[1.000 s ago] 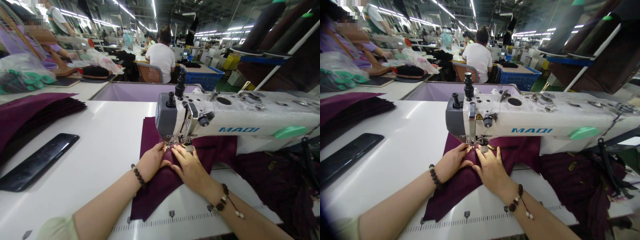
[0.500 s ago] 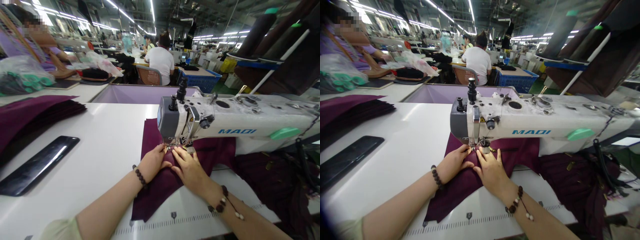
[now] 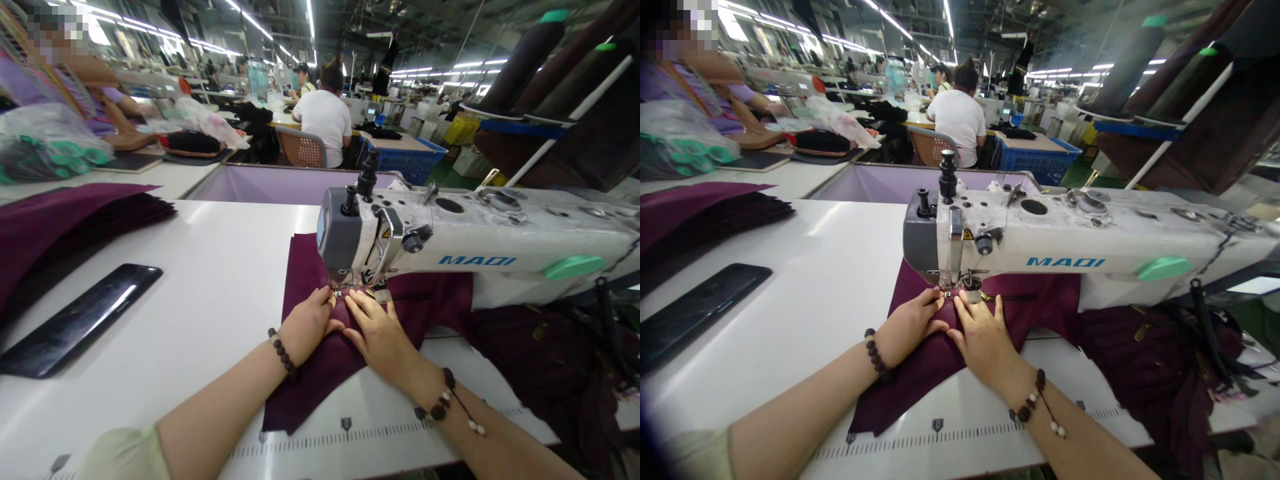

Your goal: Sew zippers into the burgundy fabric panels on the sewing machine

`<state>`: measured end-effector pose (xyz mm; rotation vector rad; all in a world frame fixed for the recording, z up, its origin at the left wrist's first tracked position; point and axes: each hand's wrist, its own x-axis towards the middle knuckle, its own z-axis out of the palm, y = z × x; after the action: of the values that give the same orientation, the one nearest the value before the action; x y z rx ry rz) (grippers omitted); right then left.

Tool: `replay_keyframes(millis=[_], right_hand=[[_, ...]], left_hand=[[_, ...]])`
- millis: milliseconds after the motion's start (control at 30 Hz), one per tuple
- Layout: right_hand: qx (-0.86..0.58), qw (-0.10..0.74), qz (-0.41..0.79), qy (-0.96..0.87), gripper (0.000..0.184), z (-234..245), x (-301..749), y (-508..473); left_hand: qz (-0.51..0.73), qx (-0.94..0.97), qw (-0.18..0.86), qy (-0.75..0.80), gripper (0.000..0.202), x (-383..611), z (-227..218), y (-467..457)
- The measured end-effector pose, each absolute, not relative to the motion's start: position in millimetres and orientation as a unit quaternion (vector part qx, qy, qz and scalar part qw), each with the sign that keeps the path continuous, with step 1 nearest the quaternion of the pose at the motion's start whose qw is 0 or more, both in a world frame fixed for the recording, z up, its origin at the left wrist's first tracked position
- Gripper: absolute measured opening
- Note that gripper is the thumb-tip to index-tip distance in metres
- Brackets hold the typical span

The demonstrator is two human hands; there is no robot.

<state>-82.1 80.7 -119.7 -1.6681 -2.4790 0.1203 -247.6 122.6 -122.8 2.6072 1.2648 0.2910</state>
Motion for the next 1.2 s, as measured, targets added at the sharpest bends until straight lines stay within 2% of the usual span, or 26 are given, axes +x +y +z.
replay_keyframes(millis=[400,600,767,900,1200], right_hand=[[-0.551,0.095,0.037,-0.828,0.046,-123,-81,83],[-0.557,0.086,0.041,-0.825,0.045,-119,-83,82],[-0.558,0.086,0.055,-0.823,0.046,-118,-84,83],[-0.556,0.086,0.060,-0.825,0.048,-116,-83,86],[-0.549,0.106,0.068,-0.826,0.047,-113,-82,91]], left_hand=[[0.089,0.886,0.122,0.439,0.046,-246,-121,123],[0.090,0.883,0.133,0.440,0.037,-246,-118,125],[0.089,0.882,0.142,0.441,0.043,-246,-117,127],[0.096,0.884,0.142,0.434,0.035,-247,-119,129],[0.119,0.892,0.118,0.420,0.035,-250,-127,135]])
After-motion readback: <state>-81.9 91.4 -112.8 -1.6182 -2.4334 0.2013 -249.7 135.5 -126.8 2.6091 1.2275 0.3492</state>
